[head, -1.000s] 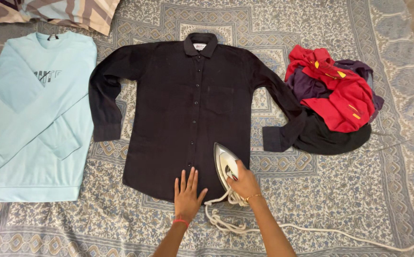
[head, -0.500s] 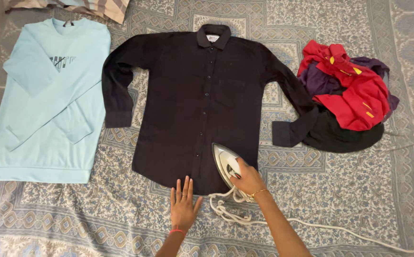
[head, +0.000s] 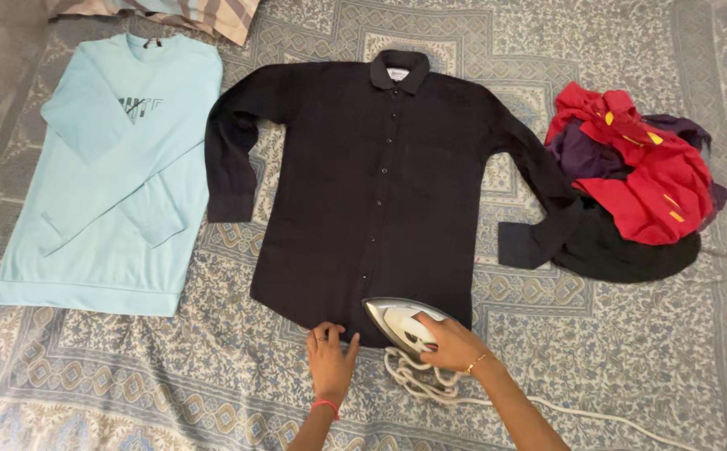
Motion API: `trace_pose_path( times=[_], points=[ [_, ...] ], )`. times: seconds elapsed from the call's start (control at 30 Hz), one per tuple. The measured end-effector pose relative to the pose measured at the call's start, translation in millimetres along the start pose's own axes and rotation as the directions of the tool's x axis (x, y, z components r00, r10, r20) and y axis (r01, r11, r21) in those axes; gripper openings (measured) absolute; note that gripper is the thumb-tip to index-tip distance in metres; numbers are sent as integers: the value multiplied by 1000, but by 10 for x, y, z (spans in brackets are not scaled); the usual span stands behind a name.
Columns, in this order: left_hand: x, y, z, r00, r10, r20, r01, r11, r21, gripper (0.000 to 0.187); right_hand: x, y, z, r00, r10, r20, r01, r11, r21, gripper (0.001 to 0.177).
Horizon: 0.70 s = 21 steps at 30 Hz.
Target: The person irons a black long-sleeved shirt laid out on a patterned bedspread. They use a white electric iron to smooth the front, sleeves, and collar of the shirt. After ironing, the person folds the shirt neatly and places it on top of a light blue sweatshirt.
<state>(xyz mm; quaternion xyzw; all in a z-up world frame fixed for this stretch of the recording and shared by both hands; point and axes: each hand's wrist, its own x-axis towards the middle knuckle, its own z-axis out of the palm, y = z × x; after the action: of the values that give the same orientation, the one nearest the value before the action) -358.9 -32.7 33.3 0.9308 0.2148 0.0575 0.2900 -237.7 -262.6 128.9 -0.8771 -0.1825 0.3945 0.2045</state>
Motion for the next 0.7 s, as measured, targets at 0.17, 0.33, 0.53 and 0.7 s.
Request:
trace_pose_path(
  times=[0.17, 0.33, 0.53, 0.7],
  points=[
    [65, -87, 37, 1000, -27, 0, 27, 999, -36, 26, 1, -69, 44, 998, -31, 63, 34, 998, -47, 73],
    [62, -137, 88, 997, -68, 24, 69, 996, -56, 23, 132, -108, 75, 995, -100, -11, 100, 995, -6, 71],
    [90, -58, 104, 996, -91, -8, 90, 995, -39, 35, 168, -313, 63, 989, -135, -53, 134, 991, -20, 70],
    [41, -161, 136, 994, -56, -91, 46, 993, -111, 45, 281, -573, 139, 997, -64, -35, 61, 996, -70, 66]
  ],
)
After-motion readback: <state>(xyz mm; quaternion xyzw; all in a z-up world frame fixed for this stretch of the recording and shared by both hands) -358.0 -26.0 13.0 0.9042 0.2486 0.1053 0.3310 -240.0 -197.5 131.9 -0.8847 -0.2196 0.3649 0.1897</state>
